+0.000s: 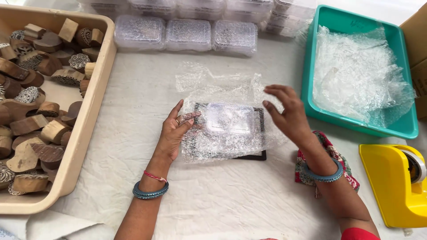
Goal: The person wipes a small plastic container with a cloth, then places a wooden stamp inside and closes the lid. They wrap the container in bubble wrap and secure it with adhesive tape using a tape dispenser.
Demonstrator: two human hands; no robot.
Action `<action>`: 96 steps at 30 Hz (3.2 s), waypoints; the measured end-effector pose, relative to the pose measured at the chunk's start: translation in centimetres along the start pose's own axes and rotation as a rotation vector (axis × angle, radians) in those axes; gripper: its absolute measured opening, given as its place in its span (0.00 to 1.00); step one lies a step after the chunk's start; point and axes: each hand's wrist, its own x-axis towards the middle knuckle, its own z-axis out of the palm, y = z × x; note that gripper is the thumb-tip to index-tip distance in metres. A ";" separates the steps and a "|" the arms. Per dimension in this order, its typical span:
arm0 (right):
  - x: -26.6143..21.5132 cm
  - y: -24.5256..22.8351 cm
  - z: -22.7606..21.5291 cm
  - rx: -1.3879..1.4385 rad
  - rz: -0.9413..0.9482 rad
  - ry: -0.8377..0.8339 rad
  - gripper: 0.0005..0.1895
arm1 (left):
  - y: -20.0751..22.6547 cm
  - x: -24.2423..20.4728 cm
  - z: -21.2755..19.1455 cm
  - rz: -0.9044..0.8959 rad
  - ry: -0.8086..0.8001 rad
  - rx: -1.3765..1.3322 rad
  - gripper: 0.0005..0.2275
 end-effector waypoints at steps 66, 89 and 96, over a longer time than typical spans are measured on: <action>6.4 7.6 4.6 -0.109 0.167 -0.153 0.29 | 3.0 -2.4 -3.5 -0.045 0.066 0.671 0.27; -0.7 11.6 -0.1 0.680 0.810 -0.038 0.12 | 3.6 -1.6 -2.6 0.085 0.176 -0.277 0.36; -4.2 10.7 1.0 0.791 0.831 0.004 0.11 | 1.4 -1.2 -0.8 -0.108 0.254 -0.043 0.50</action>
